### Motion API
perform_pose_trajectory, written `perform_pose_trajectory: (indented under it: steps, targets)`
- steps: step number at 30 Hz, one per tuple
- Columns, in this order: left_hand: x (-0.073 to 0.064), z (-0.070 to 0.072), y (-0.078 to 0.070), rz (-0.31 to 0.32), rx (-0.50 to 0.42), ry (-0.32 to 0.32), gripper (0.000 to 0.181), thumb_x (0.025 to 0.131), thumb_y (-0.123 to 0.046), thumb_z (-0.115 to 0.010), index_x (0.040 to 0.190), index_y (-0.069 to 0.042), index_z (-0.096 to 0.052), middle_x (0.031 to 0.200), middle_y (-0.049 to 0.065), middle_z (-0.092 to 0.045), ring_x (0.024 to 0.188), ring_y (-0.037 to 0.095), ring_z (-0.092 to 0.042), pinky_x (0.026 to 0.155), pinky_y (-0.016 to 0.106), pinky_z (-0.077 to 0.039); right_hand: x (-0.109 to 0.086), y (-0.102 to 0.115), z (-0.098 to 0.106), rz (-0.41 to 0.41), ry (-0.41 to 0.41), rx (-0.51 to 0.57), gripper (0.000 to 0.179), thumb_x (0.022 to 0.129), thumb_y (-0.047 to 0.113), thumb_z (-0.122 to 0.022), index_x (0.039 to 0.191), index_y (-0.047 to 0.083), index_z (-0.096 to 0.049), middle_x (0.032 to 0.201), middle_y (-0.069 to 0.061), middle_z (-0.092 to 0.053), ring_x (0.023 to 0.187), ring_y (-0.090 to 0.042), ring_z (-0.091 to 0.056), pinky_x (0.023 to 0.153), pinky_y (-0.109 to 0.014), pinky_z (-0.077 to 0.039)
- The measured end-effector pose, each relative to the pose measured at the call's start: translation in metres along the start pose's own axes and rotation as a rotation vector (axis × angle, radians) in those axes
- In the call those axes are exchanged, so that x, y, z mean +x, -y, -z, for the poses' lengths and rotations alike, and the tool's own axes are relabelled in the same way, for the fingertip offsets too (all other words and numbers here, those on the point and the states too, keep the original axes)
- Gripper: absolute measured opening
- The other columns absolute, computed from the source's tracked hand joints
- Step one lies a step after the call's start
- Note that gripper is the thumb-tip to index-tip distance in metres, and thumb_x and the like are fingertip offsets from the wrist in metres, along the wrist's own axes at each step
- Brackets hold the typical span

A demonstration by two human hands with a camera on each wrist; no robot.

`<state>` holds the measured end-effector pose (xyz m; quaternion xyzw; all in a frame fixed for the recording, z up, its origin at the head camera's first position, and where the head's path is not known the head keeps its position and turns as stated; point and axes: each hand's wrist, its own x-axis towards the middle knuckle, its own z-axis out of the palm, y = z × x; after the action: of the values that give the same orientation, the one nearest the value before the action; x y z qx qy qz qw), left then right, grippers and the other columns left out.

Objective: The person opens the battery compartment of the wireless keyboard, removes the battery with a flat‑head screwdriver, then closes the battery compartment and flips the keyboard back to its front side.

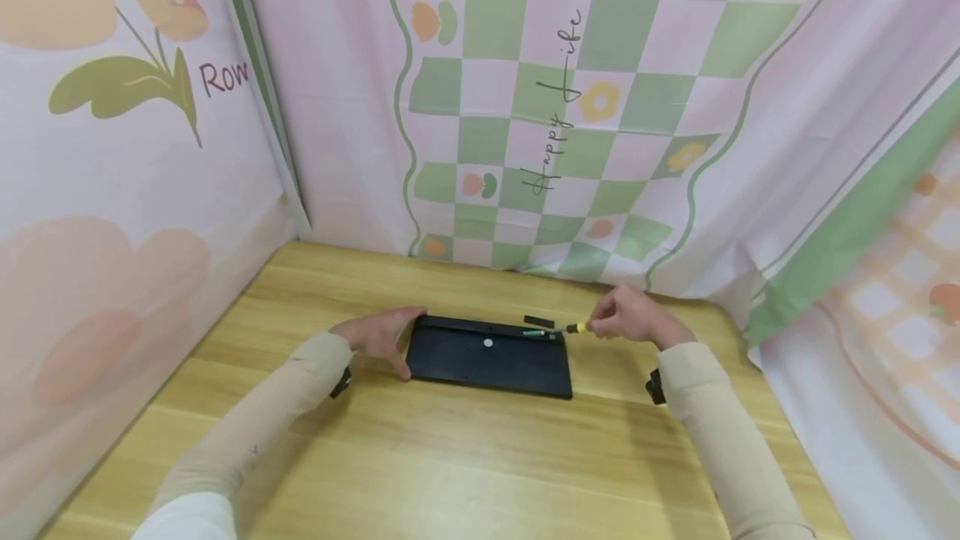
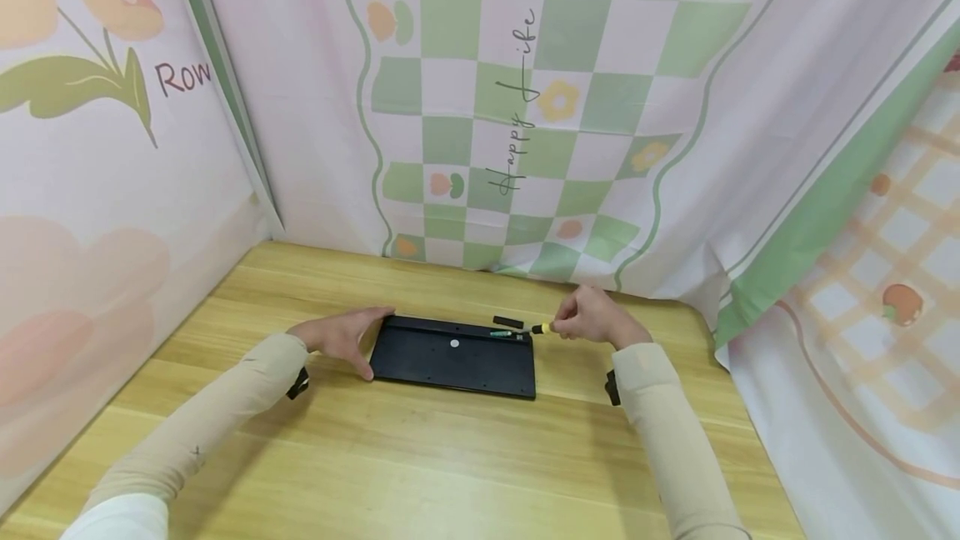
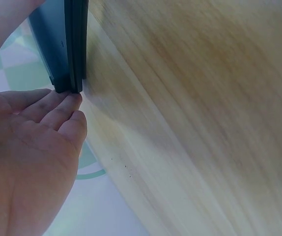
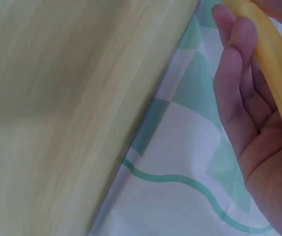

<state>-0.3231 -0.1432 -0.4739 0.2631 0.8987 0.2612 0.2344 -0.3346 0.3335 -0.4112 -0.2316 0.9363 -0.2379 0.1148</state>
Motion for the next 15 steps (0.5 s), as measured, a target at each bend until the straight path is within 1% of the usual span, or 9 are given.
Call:
perform_pose_trajectory:
  steps: [2,4,7,9,11,15]
  targets:
    - [0.0,0.0,0.0,-0.004,0.0,0.0,0.129,0.076,-0.029,-0.098,0.17,-0.004,-0.012,0.178,0.018,-0.013,0.164,0.038,-0.017,0.135,0.054,-0.019,-0.001,-0.001,-0.001,0.002,-0.011,-0.01,0.012,0.092,0.016,-0.076,0.096,0.008,-0.083,0.085,-0.001,-0.08,0.074,-0.012,-0.071,0.068,-0.029,-0.063]
    - [0.0,0.0,0.001,-0.008,0.0,0.0,0.129,0.076,-0.029,-0.097,0.17,-0.004,-0.012,0.178,0.018,-0.013,0.164,0.038,-0.017,0.135,0.054,-0.019,-0.003,-0.001,-0.001,0.012,-0.034,-0.031,0.009,0.092,0.017,-0.077,0.095,0.011,-0.083,0.086,-0.001,-0.08,0.076,-0.013,-0.072,0.071,-0.032,-0.064]
    - [0.0,0.0,0.001,-0.013,0.002,-0.003,0.129,0.077,-0.029,-0.097,0.169,-0.004,-0.012,0.177,0.019,-0.013,0.164,0.038,-0.017,0.135,0.054,-0.019,-0.008,0.0,0.0,0.02,-0.094,-0.089,0.008,0.092,0.021,-0.078,0.091,0.014,-0.083,0.088,0.001,-0.08,0.081,-0.015,-0.072,0.077,-0.04,-0.064]
    - [-0.001,0.0,0.0,-0.013,0.003,-0.004,0.128,0.077,-0.029,-0.097,0.169,-0.004,-0.012,0.177,0.019,-0.014,0.164,0.038,-0.017,0.135,0.054,-0.019,-0.013,-0.001,0.001,0.018,-0.139,-0.121,0.008,0.092,0.022,-0.08,0.089,0.015,-0.082,0.088,0.001,-0.08,0.083,-0.016,-0.072,0.079,-0.041,-0.063]
    - [-0.002,0.0,0.0,-0.011,0.003,-0.004,0.128,0.078,-0.029,-0.097,0.17,-0.004,-0.012,0.177,0.019,-0.014,0.164,0.038,-0.017,0.135,0.054,-0.02,-0.02,-0.003,0.002,0.012,-0.177,-0.137,0.009,0.091,0.023,-0.081,0.089,0.014,-0.081,0.089,0.0,-0.08,0.083,-0.015,-0.071,0.078,-0.039,-0.061]
    - [-0.004,0.001,-0.001,-0.008,0.003,0.002,0.127,0.078,-0.029,-0.096,0.17,-0.004,-0.012,0.177,0.019,-0.013,0.164,0.039,-0.017,0.135,0.055,-0.02,-0.035,-0.013,0.003,0.006,-0.237,-0.143,0.01,0.088,0.02,-0.083,0.089,0.012,-0.078,0.086,-0.001,-0.078,0.078,-0.011,-0.068,0.073,-0.032,-0.058]
